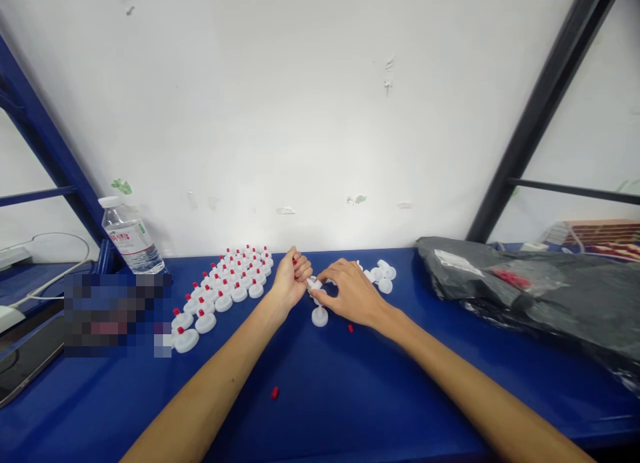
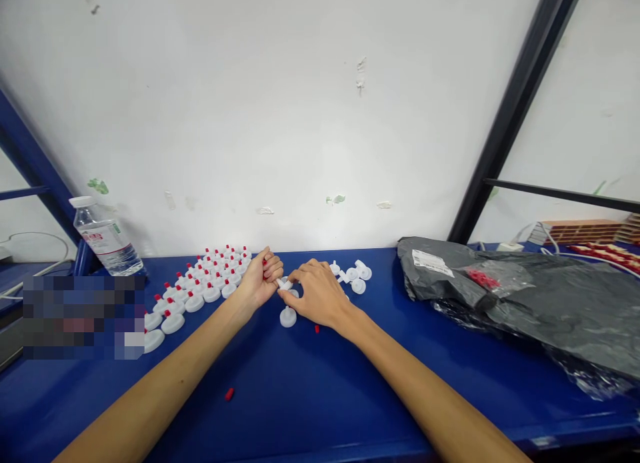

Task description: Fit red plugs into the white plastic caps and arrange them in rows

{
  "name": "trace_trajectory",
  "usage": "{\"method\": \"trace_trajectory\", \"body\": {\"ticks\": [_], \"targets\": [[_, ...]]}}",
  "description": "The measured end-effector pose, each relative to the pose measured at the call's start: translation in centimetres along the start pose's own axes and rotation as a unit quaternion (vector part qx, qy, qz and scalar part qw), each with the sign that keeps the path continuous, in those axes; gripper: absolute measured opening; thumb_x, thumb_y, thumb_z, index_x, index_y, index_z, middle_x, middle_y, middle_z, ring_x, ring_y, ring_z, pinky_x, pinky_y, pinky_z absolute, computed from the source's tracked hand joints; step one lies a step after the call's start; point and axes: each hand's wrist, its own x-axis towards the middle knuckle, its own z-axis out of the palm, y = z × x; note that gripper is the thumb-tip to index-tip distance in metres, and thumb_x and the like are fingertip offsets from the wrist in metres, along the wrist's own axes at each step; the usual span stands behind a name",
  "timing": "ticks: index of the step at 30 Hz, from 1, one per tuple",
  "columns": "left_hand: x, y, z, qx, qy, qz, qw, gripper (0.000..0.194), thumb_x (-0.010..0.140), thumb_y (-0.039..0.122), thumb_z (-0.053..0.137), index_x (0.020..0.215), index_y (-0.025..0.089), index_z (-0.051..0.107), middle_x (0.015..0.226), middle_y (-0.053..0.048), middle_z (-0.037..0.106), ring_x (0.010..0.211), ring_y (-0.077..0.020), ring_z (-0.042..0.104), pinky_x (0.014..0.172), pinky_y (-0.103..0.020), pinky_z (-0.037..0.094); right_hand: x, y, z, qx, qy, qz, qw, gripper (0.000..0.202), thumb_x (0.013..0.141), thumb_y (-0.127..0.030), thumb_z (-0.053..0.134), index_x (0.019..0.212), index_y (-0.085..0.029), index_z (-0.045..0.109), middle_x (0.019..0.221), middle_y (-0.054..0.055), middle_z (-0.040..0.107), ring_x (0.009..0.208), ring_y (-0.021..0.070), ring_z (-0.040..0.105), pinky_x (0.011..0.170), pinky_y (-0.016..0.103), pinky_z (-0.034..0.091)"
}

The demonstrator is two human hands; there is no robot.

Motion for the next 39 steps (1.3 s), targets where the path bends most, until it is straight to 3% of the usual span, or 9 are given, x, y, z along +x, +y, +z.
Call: {"method": "trace_trajectory", "body": {"ticks": [6, 12, 22, 28, 31, 35, 39], "targets": [[0.8, 0.8, -1.5, 0.081, 0.019, 0.044, 0.996, 0.041, 0.095, 0.03, 0.052, 0.059, 0.02, 0.035, 0.045, 0.011, 0.023, 0.034, -0.0032, 0.017, 0.034, -0.017, 0.013, -0.2, 1.4, -0.6, -0.017, -0.008, -0.006, 1.0, 0.02, 0.084, -0.035, 0.067, 0.097, -0.021, 0.07, 0.093, 0.005, 0.073, 0.095, 0.0252, 0.061, 0.088, 0.041, 0.04], [1.3, -0.4, -2.0, 0.217, 0.015, 0.053, 0.975, 0.034, 0.084, 0.029, 0.063, 0.057, 0.017, 0.046, 0.043, 0.009, 0.033, 0.033, -0.0021, 0.022, 0.036, -0.016, 0.009, -0.3, 2.5, -0.8, -0.049, -0.023, -0.02, 0.998, 0.026, 0.085, -0.035, 0.066, 0.107, -0.022, 0.071, 0.105, 0.007, 0.071, 0.104, 0.028, 0.058, 0.092, 0.043, 0.039], [1.4, -0.8, -2.5, 0.305, -0.034, 0.04, 0.951, 0.018, 0.07, 0.028, 0.051, 0.056, 0.017, 0.052, 0.048, 0.002, 0.046, 0.043, -0.0108, 0.049, 0.047, -0.022, 0.039, -0.1, 2.1, -1.8, -0.04, 0.01, -0.006, 0.999, 0.021, 0.095, -0.034, 0.055, 0.106, -0.024, 0.069, 0.094, 0.005, 0.072, 0.098, 0.0249, 0.061, 0.093, 0.042, 0.037], [1.3, -0.8, -2.3, 0.339, -0.051, 0.054, 0.938, 0.018, 0.071, 0.032, 0.047, 0.062, 0.017, 0.053, 0.053, -0.001, 0.054, 0.053, -0.0144, 0.061, 0.059, -0.024, 0.046, 0.1, 2.0, -2.1, -0.031, 0.028, -0.006, 0.999, 0.018, 0.097, -0.031, 0.052, 0.097, -0.024, 0.068, 0.089, 0.003, 0.072, 0.091, 0.0226, 0.061, 0.089, 0.039, 0.038], [1.3, -0.9, -2.2, 0.367, -0.032, 0.071, 0.927, 0.017, 0.074, 0.033, 0.046, 0.069, 0.018, 0.051, 0.049, 0.003, 0.049, 0.044, -0.0122, 0.054, 0.047, -0.022, 0.037, 0.1, 2.2, -2.1, -0.028, 0.039, -0.005, 0.999, 0.021, 0.099, -0.03, 0.049, 0.094, -0.023, 0.068, 0.085, 0.002, 0.072, 0.089, 0.0211, 0.062, 0.088, 0.037, 0.037], [1.4, -0.7, -2.2, 0.42, 0.0, 0.1, 0.902, 0.015, 0.08, 0.034, 0.042, 0.075, 0.021, 0.048, 0.043, 0.01, 0.032, 0.032, -0.0075, 0.024, 0.038, -0.021, 0.017, 0.3, 2.8, -2.1, -0.034, 0.047, -0.007, 0.998, 0.024, 0.101, -0.028, 0.046, 0.093, -0.022, 0.068, 0.082, 0.002, 0.072, 0.084, 0.0199, 0.062, 0.086, 0.035, 0.037], [1.4, -0.2, -2.2, 0.492, 0.01, 0.137, 0.86, 0.026, 0.082, 0.036, 0.037, 0.065, 0.02, 0.049, 0.044, 0.007, 0.032, 0.037, -0.0092, 0.026, 0.041, -0.023, 0.02, 0.4, 3.7, -2.2, -0.049, 0.056, -0.009, 0.997, 0.027, 0.101, -0.027, 0.044, 0.09, -0.021, 0.068, 0.082, 0.002, 0.071, 0.083, 0.0197, 0.062, 0.085, 0.034, 0.037]]}}
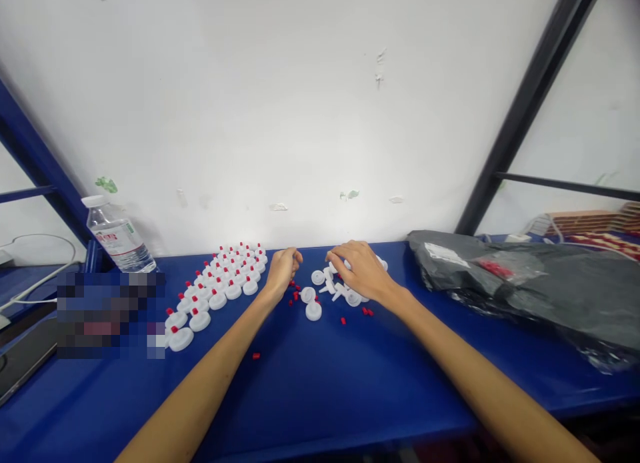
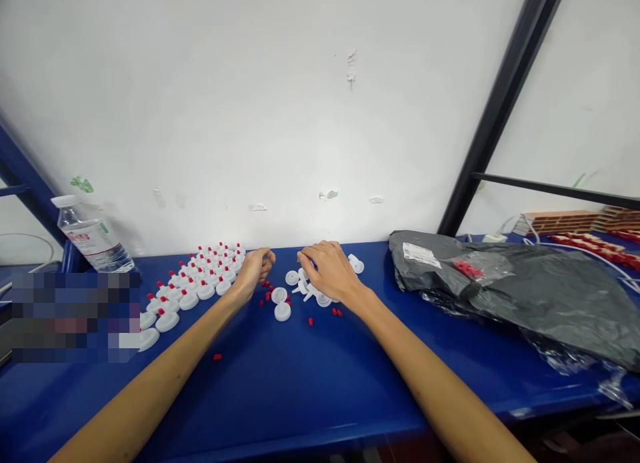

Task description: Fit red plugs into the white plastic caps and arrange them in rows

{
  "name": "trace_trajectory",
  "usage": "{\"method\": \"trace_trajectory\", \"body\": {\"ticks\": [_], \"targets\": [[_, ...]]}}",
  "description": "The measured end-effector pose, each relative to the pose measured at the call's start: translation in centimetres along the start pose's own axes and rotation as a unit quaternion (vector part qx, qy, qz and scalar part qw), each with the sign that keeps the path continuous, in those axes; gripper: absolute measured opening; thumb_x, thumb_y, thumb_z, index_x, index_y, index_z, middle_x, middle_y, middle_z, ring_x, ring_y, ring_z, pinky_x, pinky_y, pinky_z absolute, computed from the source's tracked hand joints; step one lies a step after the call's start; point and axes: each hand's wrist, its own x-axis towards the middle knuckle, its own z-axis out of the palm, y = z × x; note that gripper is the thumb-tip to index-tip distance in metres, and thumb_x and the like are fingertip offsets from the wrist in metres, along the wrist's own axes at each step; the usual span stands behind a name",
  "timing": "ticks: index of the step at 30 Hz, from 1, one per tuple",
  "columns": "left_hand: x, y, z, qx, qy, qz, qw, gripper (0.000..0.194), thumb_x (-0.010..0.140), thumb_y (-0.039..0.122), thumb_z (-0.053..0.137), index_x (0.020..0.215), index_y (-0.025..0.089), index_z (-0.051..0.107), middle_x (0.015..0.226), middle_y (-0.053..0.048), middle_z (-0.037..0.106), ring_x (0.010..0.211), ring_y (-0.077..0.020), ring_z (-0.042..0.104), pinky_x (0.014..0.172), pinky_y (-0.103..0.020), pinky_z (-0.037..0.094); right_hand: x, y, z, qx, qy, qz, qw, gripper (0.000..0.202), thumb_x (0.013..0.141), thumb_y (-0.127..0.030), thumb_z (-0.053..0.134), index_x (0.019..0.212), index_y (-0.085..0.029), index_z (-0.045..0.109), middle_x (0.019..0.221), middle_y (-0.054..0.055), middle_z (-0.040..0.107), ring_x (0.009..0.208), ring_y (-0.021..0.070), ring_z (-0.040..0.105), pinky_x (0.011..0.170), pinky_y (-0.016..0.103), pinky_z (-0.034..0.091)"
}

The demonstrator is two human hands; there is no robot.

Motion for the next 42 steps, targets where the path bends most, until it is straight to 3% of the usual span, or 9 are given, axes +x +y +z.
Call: {"method": "trace_trajectory", "body": {"ticks": [5, 14, 19, 25, 31, 42], "targets": [[-0.4, 0.2, -0.1, 0.122, 0.027, 0.067, 0.99, 0.026, 0.076, 0.032, 0.047, 0.054, 0.019, 0.053, 0.048, 0.002, 0.044, 0.05, -0.014, 0.043, 0.051, -0.027, 0.026, -0.2, 0.9, -0.2, -0.019, 0.019, -0.003, 1.0, 0.027, 0.101, -0.026, 0.044, 0.087, -0.02, 0.067, 0.079, 0.002, 0.07, 0.081, 0.0192, 0.061, 0.086, 0.034, 0.036], [-1.1, 0.3, 0.0, 0.254, 0.033, 0.12, 0.959, 0.025, 0.076, 0.027, 0.047, 0.056, 0.019, 0.059, 0.05, 0.001, 0.052, 0.055, -0.0164, 0.05, 0.056, -0.029, 0.028, -1.6, 1.8, -1.0, -0.075, 0.107, -0.043, 0.991, 0.032, 0.102, -0.028, 0.041, 0.082, -0.019, 0.063, 0.078, 0.005, 0.066, 0.081, 0.0205, 0.055, 0.089, 0.038, 0.033], [-1.2, 0.5, 0.0, 0.266, 0.035, 0.125, 0.955, 0.024, 0.076, 0.027, 0.046, 0.058, 0.019, 0.06, 0.053, 0.0, 0.055, 0.056, -0.0165, 0.051, 0.057, -0.029, 0.029, -3.0, 1.9, -1.3, -0.119, 0.147, -0.045, 0.981, 0.033, 0.101, -0.026, 0.038, 0.079, -0.019, 0.062, 0.078, 0.007, 0.063, 0.082, 0.0211, 0.052, 0.09, 0.038, 0.032], [-2.1, 0.9, -0.2, 0.278, 0.045, 0.128, 0.951, 0.027, 0.078, 0.028, 0.043, 0.061, 0.019, 0.061, 0.056, -0.001, 0.058, 0.058, -0.0178, 0.054, 0.057, -0.027, 0.03, -4.4, 1.5, -2.0, -0.135, 0.131, 0.0, 0.982, 0.032, 0.1, -0.025, 0.039, 0.077, -0.019, 0.061, 0.078, 0.007, 0.063, 0.082, 0.0218, 0.052, 0.088, 0.038, 0.032], [-2.1, 0.9, -0.5, 0.299, 0.049, 0.129, 0.944, 0.027, 0.08, 0.029, 0.043, 0.064, 0.02, 0.063, 0.059, -0.003, 0.061, 0.059, -0.0185, 0.056, 0.056, -0.027, 0.03, -4.6, 1.7, -2.6, -0.126, 0.163, 0.014, 0.978, 0.032, 0.1, -0.023, 0.038, 0.077, -0.02, 0.061, 0.078, 0.007, 0.065, 0.081, 0.0218, 0.053, 0.086, 0.038, 0.032], [-1.9, 1.1, -0.5, 0.308, 0.043, 0.145, 0.939, 0.028, 0.081, 0.029, 0.043, 0.065, 0.02, 0.064, 0.059, -0.002, 0.061, 0.058, -0.0178, 0.055, 0.055, -0.027, 0.028, -4.6, 2.2, -2.5, -0.117, 0.159, 0.034, 0.98, 0.032, 0.1, -0.023, 0.038, 0.077, -0.02, 0.06, 0.08, 0.007, 0.065, 0.083, 0.0219, 0.054, 0.086, 0.037, 0.032]]}}
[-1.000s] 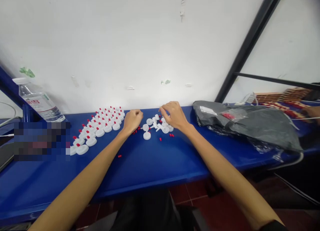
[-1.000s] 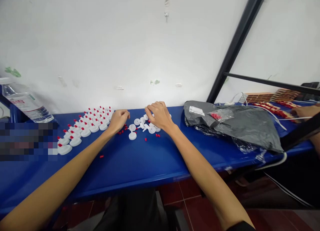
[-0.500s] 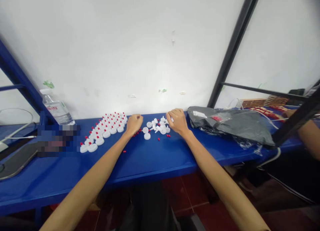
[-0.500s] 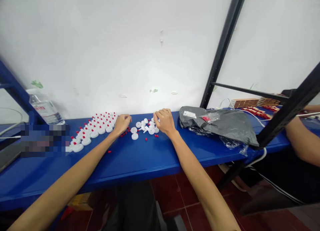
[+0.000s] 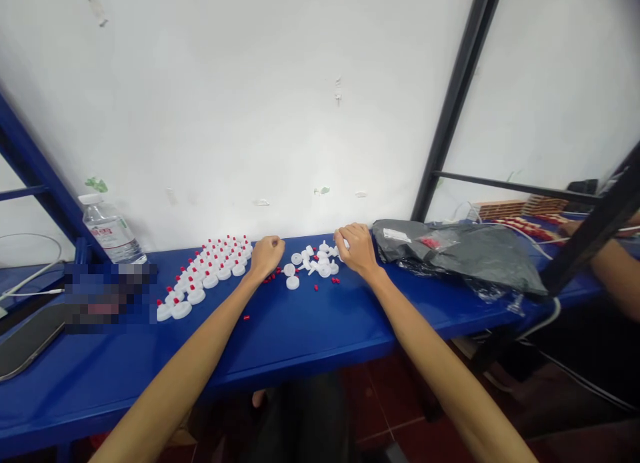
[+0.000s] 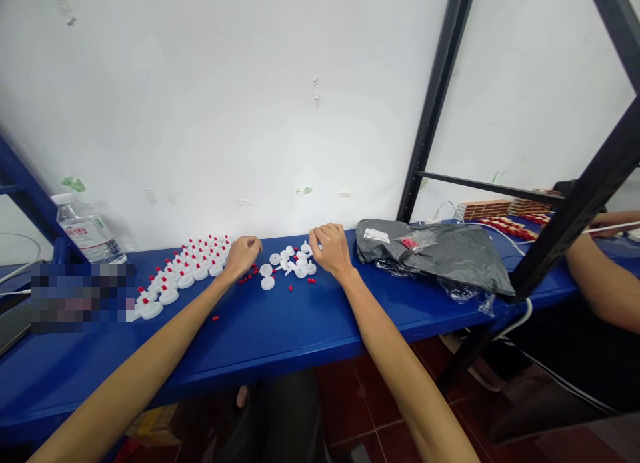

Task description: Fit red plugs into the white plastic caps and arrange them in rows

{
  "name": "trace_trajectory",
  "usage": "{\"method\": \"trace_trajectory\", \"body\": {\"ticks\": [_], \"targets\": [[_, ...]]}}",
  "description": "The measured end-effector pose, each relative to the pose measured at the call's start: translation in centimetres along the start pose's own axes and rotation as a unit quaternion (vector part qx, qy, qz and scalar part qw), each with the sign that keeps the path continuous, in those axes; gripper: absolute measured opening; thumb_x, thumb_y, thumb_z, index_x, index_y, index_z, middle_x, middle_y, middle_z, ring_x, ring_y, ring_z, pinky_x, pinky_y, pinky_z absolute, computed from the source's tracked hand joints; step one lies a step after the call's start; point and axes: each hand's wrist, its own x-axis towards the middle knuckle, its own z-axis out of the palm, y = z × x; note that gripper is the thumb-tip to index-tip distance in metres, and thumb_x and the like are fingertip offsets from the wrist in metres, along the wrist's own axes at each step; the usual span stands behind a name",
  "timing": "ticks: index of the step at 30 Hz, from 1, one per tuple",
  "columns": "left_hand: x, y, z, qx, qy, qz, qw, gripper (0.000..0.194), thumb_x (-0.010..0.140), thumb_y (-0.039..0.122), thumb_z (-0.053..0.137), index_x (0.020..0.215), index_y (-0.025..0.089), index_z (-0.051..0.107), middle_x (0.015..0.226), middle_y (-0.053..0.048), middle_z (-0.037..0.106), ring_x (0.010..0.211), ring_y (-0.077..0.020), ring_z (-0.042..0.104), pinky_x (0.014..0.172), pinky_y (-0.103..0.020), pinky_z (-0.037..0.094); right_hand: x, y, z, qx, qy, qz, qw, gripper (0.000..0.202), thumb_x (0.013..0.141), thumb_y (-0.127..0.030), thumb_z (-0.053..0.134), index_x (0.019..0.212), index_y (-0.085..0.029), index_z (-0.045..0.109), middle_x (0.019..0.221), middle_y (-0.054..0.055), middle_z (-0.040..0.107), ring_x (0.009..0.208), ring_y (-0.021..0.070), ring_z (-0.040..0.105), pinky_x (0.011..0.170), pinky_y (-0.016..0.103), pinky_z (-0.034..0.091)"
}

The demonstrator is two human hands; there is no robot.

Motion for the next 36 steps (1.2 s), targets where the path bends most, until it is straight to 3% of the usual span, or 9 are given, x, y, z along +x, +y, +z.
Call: {"method": "trace_trajectory", "body": {"ticks": [10, 23, 36], "targets": [[0.6, -0.2, 0.1, 0.012, 0.003, -0.005, 1.0, 0.029, 0.081, 0.032, 0.044, 0.064, 0.021, 0.064, 0.059, -0.003, 0.061, 0.058, -0.0187, 0.055, 0.056, -0.028, 0.029, -0.3, 0.0, 0.2, 0.012, -0.021, 0.006, 1.0, 0.033, 0.1, -0.024, 0.038, 0.075, -0.02, 0.059, 0.076, 0.006, 0.063, 0.08, 0.0206, 0.053, 0.084, 0.036, 0.034], [0.0, 0.9, 0.7, 0.019, -0.025, 0.01, 0.999, 0.029, 0.081, 0.031, 0.044, 0.066, 0.02, 0.066, 0.06, -0.003, 0.063, 0.061, -0.0191, 0.056, 0.056, -0.028, 0.029, 0.0, 0.1, -0.4, 0.011, -0.028, 0.036, 0.999, 0.035, 0.102, -0.024, 0.035, 0.076, -0.02, 0.059, 0.082, 0.006, 0.066, 0.084, 0.0208, 0.054, 0.086, 0.036, 0.033], [0.1, 0.5, 0.6, 0.015, -0.021, 0.005, 1.0, 0.03, 0.08, 0.031, 0.044, 0.065, 0.019, 0.066, 0.057, -0.002, 0.061, 0.06, -0.0184, 0.055, 0.056, -0.028, 0.029, 0.1, -0.2, -0.1, 0.014, -0.041, 0.039, 0.998, 0.035, 0.101, -0.023, 0.035, 0.076, -0.021, 0.059, 0.082, 0.007, 0.067, 0.085, 0.0217, 0.055, 0.086, 0.037, 0.034]]}}
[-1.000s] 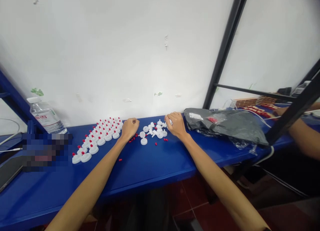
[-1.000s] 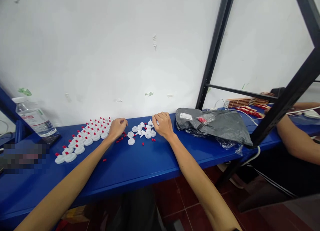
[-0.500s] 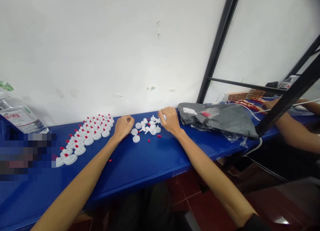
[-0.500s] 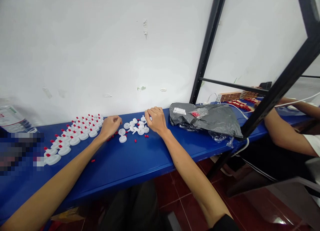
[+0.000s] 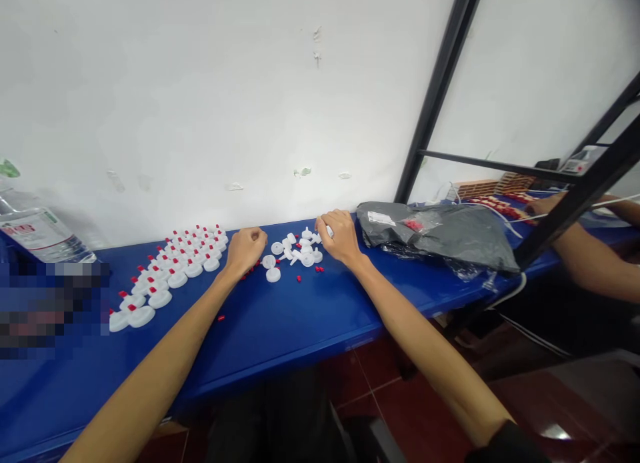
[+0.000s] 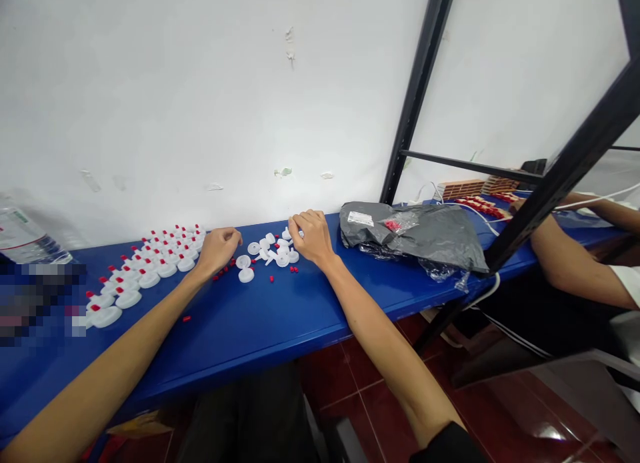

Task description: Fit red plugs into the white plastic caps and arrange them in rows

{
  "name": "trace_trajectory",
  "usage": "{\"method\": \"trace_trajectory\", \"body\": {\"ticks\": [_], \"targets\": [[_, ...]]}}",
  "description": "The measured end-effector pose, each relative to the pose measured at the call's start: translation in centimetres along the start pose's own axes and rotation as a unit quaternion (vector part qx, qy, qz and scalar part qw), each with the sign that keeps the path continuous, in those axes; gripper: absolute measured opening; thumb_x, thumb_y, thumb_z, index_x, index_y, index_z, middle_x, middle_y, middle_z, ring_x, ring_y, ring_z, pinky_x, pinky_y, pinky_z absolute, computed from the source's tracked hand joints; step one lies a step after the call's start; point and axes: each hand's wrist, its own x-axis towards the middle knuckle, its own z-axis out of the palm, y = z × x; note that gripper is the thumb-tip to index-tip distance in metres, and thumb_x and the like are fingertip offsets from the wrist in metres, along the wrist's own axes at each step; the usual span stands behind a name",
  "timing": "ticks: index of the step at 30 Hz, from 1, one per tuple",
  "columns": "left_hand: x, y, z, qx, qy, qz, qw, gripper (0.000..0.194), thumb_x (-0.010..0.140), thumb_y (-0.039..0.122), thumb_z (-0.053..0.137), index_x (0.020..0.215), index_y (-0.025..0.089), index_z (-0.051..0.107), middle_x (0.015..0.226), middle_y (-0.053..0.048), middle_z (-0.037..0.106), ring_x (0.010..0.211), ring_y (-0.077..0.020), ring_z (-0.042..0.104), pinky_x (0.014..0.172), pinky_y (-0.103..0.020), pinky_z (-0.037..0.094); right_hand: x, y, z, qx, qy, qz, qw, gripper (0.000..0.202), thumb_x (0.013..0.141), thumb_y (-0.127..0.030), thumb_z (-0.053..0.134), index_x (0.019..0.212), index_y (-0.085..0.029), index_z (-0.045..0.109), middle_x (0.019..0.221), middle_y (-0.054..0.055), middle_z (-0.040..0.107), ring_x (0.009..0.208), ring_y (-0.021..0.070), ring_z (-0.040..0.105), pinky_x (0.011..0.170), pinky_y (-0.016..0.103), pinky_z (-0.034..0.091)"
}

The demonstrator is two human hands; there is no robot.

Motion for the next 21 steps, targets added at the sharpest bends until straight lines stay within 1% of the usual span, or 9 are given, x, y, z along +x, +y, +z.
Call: {"method": "trace_trajectory", "body": {"ticks": [7, 14, 21], "targets": [[-0.07, 0.21, -0.01, -0.009, 0.0, 0.006, 1.0, 0.03, 0.08, 0.031, 0.043, 0.062, 0.019, 0.064, 0.053, -0.001, 0.057, 0.056, -0.0171, 0.052, 0.055, -0.028, 0.028, -0.05, -0.01, 0.29, 0.005, 0.002, 0.001, 1.0, 0.036, 0.101, -0.025, 0.036, 0.073, -0.021, 0.057, 0.078, 0.006, 0.066, 0.082, 0.0218, 0.055, 0.085, 0.037, 0.034], [-0.06, 0.11, 0.1, -0.016, 0.001, 0.015, 1.0, 0.03, 0.081, 0.031, 0.044, 0.062, 0.019, 0.064, 0.056, -0.001, 0.058, 0.057, -0.0164, 0.053, 0.055, -0.028, 0.028, -0.11, -0.2, 0.48, 0.012, -0.001, 0.007, 1.0, 0.037, 0.102, -0.026, 0.034, 0.072, -0.021, 0.056, 0.076, 0.005, 0.064, 0.081, 0.0212, 0.054, 0.085, 0.037, 0.033], [-0.15, 0.21, -0.07, -0.021, -0.001, 0.017, 1.0, 0.03, 0.081, 0.031, 0.044, 0.062, 0.018, 0.064, 0.053, 0.0, 0.055, 0.054, -0.0153, 0.051, 0.054, -0.028, 0.028, -0.04, -0.33, 0.62, 0.031, 0.018, -0.007, 0.999, 0.035, 0.101, -0.024, 0.037, 0.07, -0.021, 0.054, 0.073, 0.004, 0.063, 0.077, 0.02, 0.054, 0.084, 0.037, 0.034]]}}
